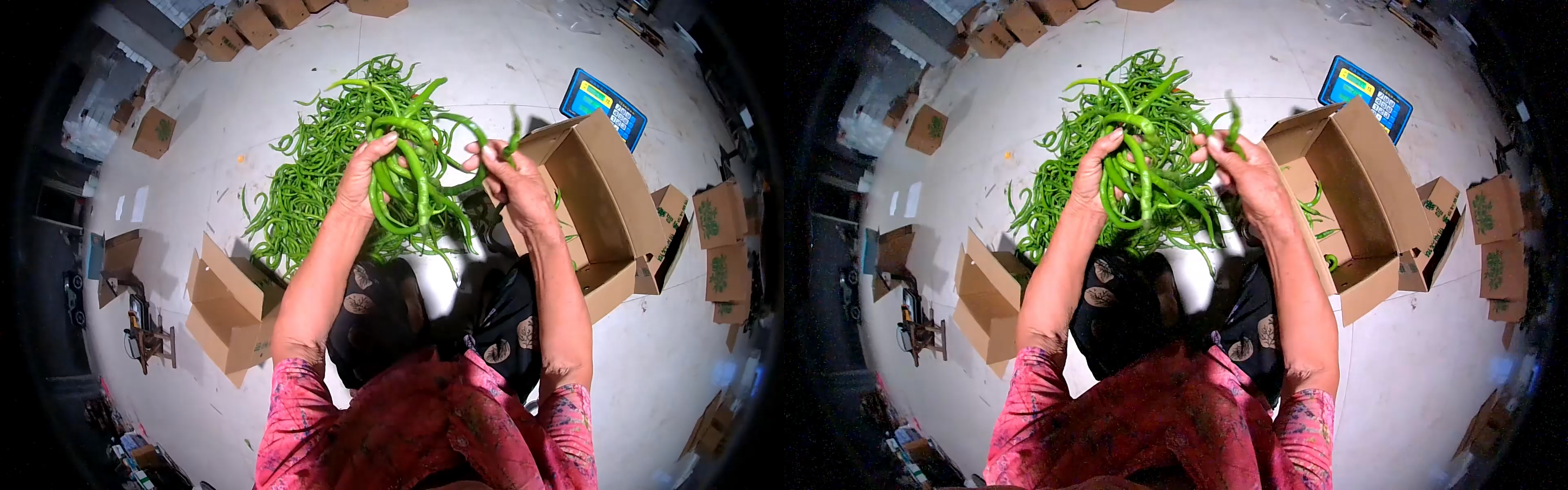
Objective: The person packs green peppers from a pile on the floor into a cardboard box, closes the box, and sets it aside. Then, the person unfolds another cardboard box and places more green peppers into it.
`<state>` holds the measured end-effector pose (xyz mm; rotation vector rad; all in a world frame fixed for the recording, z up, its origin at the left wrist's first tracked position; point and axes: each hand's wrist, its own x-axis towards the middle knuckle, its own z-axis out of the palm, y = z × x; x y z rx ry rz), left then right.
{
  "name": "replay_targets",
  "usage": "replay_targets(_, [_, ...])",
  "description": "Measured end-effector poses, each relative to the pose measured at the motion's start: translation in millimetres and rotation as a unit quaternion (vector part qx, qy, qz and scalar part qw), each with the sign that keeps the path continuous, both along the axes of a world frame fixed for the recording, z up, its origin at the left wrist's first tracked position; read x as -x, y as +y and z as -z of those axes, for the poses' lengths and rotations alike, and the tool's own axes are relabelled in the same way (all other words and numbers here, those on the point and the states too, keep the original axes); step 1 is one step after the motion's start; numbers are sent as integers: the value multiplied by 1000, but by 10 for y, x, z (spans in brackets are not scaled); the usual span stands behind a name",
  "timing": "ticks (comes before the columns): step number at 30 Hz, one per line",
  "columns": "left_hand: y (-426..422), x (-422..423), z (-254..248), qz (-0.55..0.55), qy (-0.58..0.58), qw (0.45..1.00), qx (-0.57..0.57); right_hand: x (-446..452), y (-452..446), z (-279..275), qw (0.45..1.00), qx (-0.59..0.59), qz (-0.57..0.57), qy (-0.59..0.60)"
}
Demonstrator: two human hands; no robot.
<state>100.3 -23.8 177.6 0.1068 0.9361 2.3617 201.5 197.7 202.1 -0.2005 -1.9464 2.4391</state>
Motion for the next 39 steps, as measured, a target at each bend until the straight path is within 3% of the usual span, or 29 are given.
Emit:
replay_targets(5, [-110,54,31,-29,-15,999,-39,14,205,60,996,55,63,40])
replay_targets(9, [-186,75,-13,-45,-31,996,-66,51,406,179,961,251,41,104])
replay_targets(11, [-222,78,-26,-48,-7,997,-66,75,545,258,953,271,31,134])
replay_targets(13, [-248,119,0,-50,-1,995,-84,-15,613,77,954,236,128,135])
replay_targets(15, [-248,104,-36,-50,16,995,-87,-100,933,26,951,229,118,172])
replay_targets(18, [-235,75,-89,-49,6,994,-101,-325,1056,-285,956,20,279,85])
replay_targets(21, [-238,34,-129,-36,3,992,-117,-389,1557,85,942,-178,281,-44])
replay_targets(24, [-247,35,-107,29,8,984,-175,-393,1828,769,832,-513,211,-2])
replay_targets(25, [-239,6,-145,40,7,985,-169,-406,1708,771,729,-645,225,-45])
replay_targets(27, [-209,-47,-125,61,0,978,-201,-330,1467,707,766,-611,200,25])
replay_targets(29, [-136,-158,-204,60,-10,984,-166,-191,1032,351,931,-351,88,-51])
replay_targets(31, [-57,-261,-252,46,-5,991,-128,-58,527,-38,982,-175,9,-67])
replay_targets(33, [18,-333,-307,83,24,988,-125,120,197,-208,988,-142,-62,4])
replay_targets(35, [45,-334,-226,129,28,983,-131,238,-98,-386,997,-27,-68,17])
replay_targets(39, [51,-358,-188,152,16,979,-133,514,-275,-293,993,42,-54,96])
